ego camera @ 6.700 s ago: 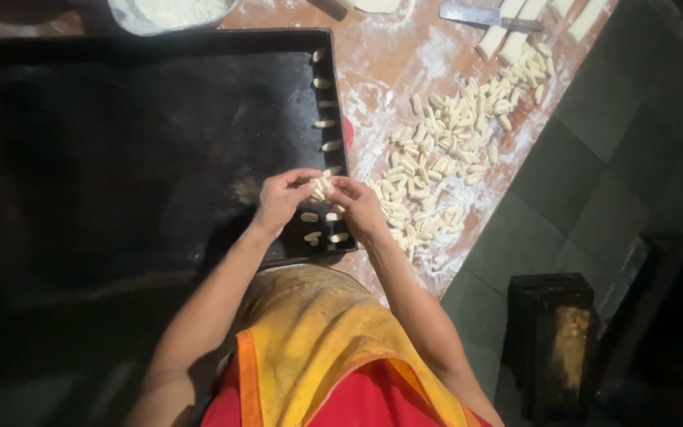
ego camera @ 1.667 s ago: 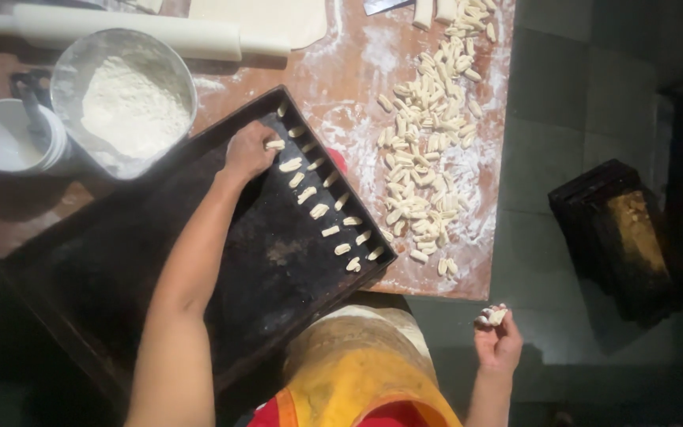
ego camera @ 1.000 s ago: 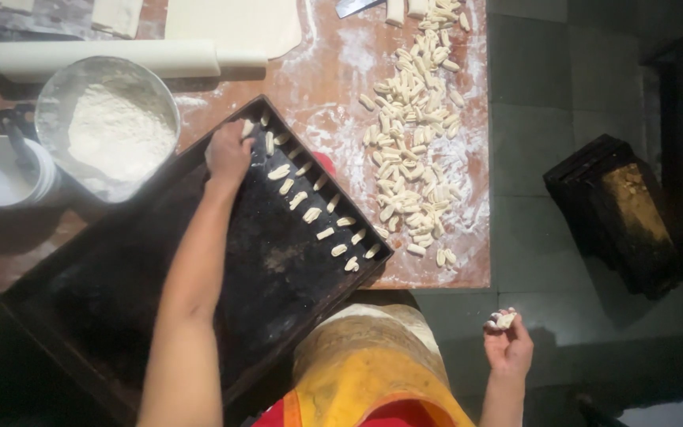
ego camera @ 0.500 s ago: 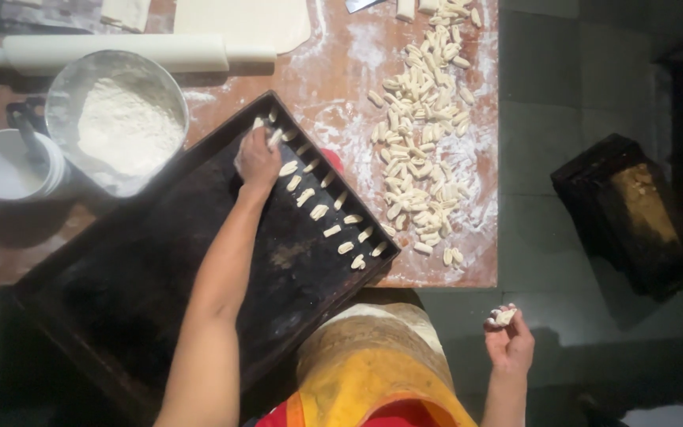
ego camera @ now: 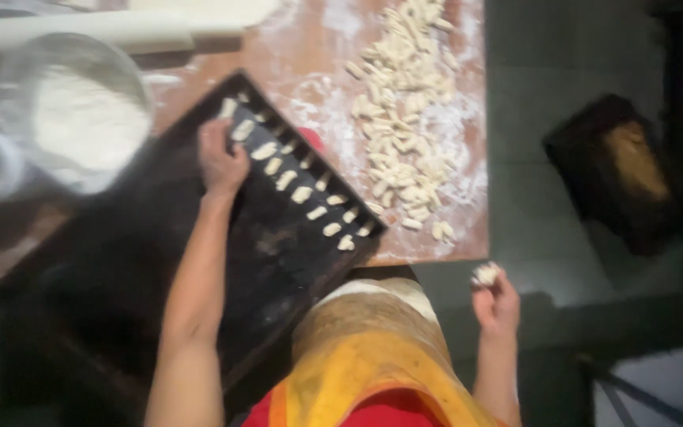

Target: The person picks up small shaped dough pieces from a floured wooden table one at a time and places them in spaced rows on a black baking tray, gradually filling the tray. Rolled dough sheets, a rolling pin, a knife, and a bowl of flour sit on the table nearby.

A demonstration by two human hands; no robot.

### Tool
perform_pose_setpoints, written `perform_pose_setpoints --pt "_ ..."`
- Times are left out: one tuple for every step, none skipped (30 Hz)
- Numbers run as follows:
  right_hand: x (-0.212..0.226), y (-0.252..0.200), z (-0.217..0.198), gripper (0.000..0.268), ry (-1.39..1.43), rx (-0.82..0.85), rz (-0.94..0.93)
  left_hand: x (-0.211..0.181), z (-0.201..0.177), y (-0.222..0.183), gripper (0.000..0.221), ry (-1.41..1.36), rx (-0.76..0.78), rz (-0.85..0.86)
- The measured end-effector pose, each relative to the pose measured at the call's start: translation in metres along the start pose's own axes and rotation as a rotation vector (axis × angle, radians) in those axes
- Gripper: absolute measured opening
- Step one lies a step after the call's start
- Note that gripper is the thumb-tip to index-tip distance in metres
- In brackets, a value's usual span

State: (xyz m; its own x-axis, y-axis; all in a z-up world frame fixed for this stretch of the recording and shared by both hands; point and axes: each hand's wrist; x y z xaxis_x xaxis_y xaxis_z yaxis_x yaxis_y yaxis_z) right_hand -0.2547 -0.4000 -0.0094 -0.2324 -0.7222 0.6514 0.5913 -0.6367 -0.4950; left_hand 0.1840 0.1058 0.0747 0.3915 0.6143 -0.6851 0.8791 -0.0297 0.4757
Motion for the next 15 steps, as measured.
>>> perform_pose_setpoints --pt "-0.004 -0.002 0.014 0.021 -0.007 -0.028 -0.025 -0.017 0.004 -0.008 0.046 -0.030 0.024 -0.002" --pt "-0.007 0.000 0.027 0.022 0.019 0.047 -0.005 -0.034 0.009 -0.016 0.042 -0.084 0.003 -0.029" --pt "-0.008 0.002 0.039 0.024 0.045 0.118 0.010 -0.053 0.016 -0.023 0.038 -0.144 -0.014 -0.056" --pt "-0.010 -0.009 0.053 0.024 0.038 0.088 -0.021 -0.086 0.026 -0.040 0.038 -0.178 0.014 -0.058" --pt "-0.017 -0.010 0.072 0.021 -0.077 0.142 -0.004 -0.116 0.029 -0.056 0.032 -0.395 0.194 -0.191" --pt "-0.025 -0.011 0.092 0.019 -0.192 0.194 0.015 -0.146 0.030 -0.072 0.025 -0.611 0.378 -0.321" --pt "-0.027 -0.019 0.118 0.019 -0.198 0.195 0.015 -0.169 0.047 -0.096 0.025 -0.614 0.376 -0.325" --pt "-0.029 -0.028 0.143 0.028 -0.358 0.274 0.078 -0.192 0.064 -0.118 0.043 -0.721 0.588 -0.456" --pt "-0.036 -0.036 0.171 0.038 -0.514 0.363 0.151 -0.212 0.077 -0.140 0.061 -0.816 0.795 -0.588" --pt "-0.039 -0.035 0.182 0.038 -0.515 0.372 0.161 -0.222 0.085 -0.147 0.061 -0.810 0.785 -0.593" --pt "-0.044 -0.033 0.194 0.038 -0.532 0.476 0.180 -0.229 0.091 -0.154 0.060 -0.776 0.786 -0.604" --pt "-0.050 -0.033 0.206 0.038 -0.546 0.580 0.200 -0.235 0.097 -0.161 0.060 -0.742 0.788 -0.615" --pt "-0.045 -0.031 0.215 0.038 -0.551 0.604 0.232 -0.232 0.097 -0.163 0.060 -0.727 0.757 -0.638" --pt "-0.042 -0.030 0.223 0.039 -0.571 0.627 0.263 -0.229 0.097 -0.165 0.053 -0.681 0.721 -0.665" --pt "-0.039 -0.027 0.232 0.040 -0.597 0.662 0.303 -0.225 0.096 -0.168 0.047 -0.634 0.672 -0.700"
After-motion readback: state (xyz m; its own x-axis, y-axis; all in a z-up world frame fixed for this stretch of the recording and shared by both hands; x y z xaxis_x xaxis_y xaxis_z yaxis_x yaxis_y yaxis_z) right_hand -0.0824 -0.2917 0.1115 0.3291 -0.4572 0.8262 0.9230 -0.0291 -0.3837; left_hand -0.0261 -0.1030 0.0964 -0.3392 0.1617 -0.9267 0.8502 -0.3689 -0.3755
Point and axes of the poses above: each hand's wrist, its own y-axis towards the middle knuckle, its own z-axis out of the palm, x = y × z, and after that the axes turned 6 degrees about -z, right-handed
